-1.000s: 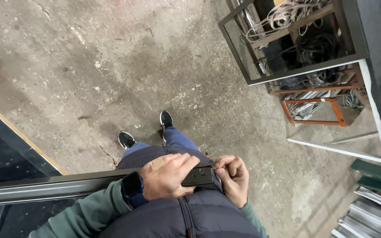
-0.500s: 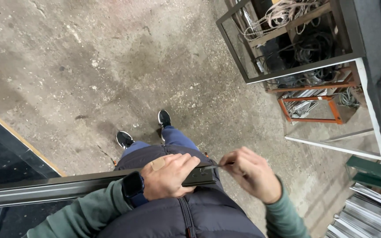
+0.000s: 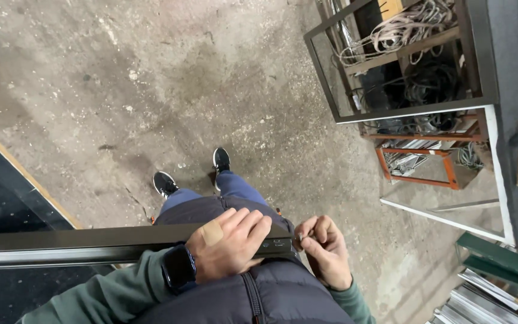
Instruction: The person carries a dark metal profile from the saw station to a workbench, marks it with a pen, and fits small corner brackets onto the profile ends. They then align the profiles into a rectangular frame on the bench and drive screws with a red-handled screwdriver to fasten the corner joints.
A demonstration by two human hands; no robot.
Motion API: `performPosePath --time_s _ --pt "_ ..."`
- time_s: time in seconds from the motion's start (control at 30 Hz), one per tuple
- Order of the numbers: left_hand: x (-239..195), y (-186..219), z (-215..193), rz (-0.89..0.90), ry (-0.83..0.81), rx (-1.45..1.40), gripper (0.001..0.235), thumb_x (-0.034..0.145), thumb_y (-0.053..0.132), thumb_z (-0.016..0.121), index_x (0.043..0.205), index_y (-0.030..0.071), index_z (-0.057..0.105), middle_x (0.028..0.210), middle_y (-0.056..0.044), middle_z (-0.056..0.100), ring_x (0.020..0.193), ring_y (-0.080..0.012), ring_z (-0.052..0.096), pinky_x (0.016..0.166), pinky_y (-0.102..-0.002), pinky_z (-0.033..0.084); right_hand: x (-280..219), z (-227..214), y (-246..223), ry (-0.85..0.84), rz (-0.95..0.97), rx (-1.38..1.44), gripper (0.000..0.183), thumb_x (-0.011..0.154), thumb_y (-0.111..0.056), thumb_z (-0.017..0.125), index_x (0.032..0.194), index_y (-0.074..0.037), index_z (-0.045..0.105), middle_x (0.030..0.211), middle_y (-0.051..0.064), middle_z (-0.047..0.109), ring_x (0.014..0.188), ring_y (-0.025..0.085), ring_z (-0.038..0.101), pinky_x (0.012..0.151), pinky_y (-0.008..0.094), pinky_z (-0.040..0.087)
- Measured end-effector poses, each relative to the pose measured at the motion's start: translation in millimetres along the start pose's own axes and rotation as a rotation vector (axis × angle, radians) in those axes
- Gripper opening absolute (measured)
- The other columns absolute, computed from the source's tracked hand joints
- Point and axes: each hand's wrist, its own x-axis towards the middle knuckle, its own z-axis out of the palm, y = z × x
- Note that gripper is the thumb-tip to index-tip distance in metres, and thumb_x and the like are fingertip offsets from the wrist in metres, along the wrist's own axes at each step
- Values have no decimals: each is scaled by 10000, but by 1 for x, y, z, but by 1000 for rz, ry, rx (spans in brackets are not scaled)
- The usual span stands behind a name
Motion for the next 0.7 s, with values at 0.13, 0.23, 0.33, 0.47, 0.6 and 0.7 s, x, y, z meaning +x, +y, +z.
performPosePath --time_s 0.13,0.23,0.33,0.47,0.6,0.7 --pt "-5 2 5 26 130 60 564 798 312 734 1195 -50 563 1026 -138 613 891 -273 623 776 -375 489 4 6 -4 12 38 -102 322 904 86 662 860 -96 401 1000 122 599 975 215 571 822 358 473" --pt "-8 2 11 16 129 86 416 837 255 693 1123 -23 574 1043 -148 619 875 -268 626 765 -373 494 18 15 -11 -93 42 -205 357 938 90 669 863 -111 384 997 118 613 975 210 564 918 345 473" --pt "-11 6 15 3 150 84 332 838 244 670 1046 3 577 1076 -174 622 885 -281 631 774 -381 502 11 3 -21 -95 111 -203 380 911 99 673 847 -116 367 970 104 617 960 200 564 894 349 480" --pt "-11 9 15 13 239 135 327 828 232 650 1052 4 580 1139 -213 611 913 -286 628 806 -377 516 20 2 -25 -128 135 -230 384 871 107 682 834 -113 370 961 92 612 965 196 574 835 337 472" --pt "-17 10 26 72 268 158 339 831 234 637 1081 11 586 1167 -212 589 925 -280 600 813 -381 521 26 4 -27 -183 138 -392 398 891 100 697 842 -115 366 957 99 625 916 180 550 829 323 460" --pt "-18 8 25 102 270 172 323 837 239 631 1078 28 592 1142 -185 582 916 -277 583 796 -383 516 19 -3 -37 -209 123 -363 414 885 99 707 831 -113 355 940 102 623 925 190 569 838 330 476"
